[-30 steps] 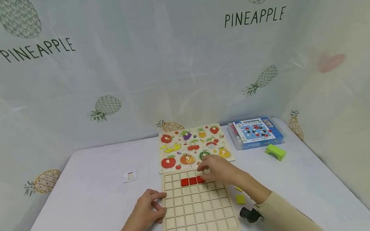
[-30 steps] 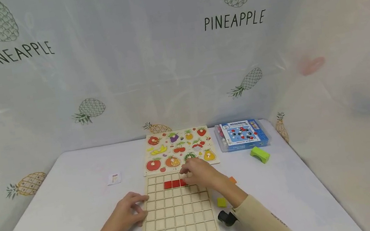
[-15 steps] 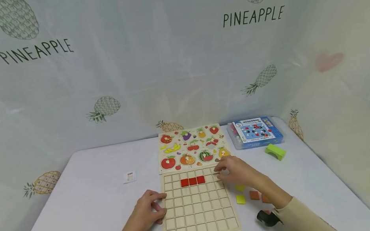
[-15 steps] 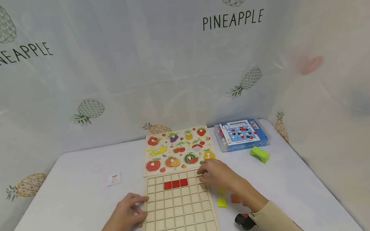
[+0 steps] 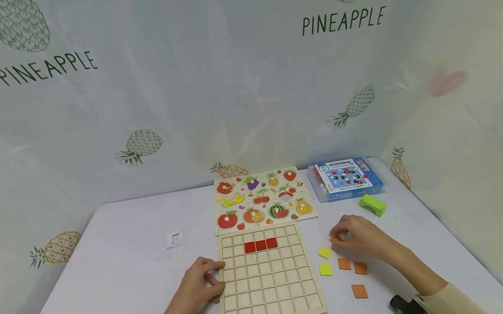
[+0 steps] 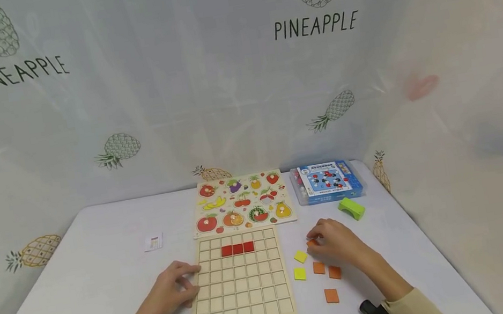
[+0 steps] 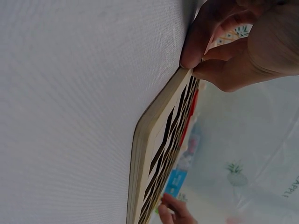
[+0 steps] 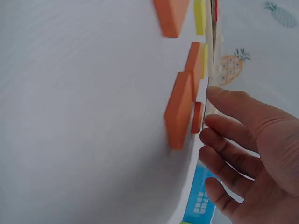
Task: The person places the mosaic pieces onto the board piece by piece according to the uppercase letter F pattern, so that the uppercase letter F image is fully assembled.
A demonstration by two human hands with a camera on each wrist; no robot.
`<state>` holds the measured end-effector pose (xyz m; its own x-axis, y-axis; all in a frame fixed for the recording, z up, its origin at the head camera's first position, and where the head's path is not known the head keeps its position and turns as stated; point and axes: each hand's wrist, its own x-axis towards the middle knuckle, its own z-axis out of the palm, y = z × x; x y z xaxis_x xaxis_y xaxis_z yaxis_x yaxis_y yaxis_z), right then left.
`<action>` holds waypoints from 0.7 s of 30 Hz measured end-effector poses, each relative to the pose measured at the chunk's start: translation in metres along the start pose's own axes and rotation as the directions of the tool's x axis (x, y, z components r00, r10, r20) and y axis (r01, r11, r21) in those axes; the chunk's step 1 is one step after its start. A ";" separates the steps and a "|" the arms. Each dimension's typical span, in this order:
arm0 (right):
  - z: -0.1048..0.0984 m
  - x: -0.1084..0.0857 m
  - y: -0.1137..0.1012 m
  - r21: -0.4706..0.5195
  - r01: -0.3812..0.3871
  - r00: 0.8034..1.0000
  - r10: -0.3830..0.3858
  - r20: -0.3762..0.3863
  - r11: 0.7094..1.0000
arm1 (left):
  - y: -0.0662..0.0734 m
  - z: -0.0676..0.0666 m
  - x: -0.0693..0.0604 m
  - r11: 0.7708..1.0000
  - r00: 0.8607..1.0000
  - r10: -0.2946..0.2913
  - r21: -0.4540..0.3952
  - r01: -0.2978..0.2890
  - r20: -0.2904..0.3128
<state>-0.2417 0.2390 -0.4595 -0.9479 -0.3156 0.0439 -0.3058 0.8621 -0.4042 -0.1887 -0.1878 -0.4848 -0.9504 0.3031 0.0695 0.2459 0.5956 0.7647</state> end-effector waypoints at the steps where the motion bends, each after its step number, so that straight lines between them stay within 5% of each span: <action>1: 0.000 -0.002 0.002 -0.005 -0.002 1.000 0.002 -0.002 1.000 | 0.000 0.000 0.000 1.000 1.000 0.002 0.010 -0.002 -0.003; 21: 0.002 -0.006 0.006 -0.055 0.006 1.000 -0.007 -0.016 0.998 | -0.003 0.001 0.000 1.000 1.000 0.006 -0.009 -0.006 -0.007</action>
<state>-0.2373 0.2454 -0.4640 -0.9470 -0.3154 0.0613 -0.3162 0.8806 -0.3531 -0.1896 -0.1889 -0.4876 -0.9504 0.3011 0.0785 0.2497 0.5875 0.7698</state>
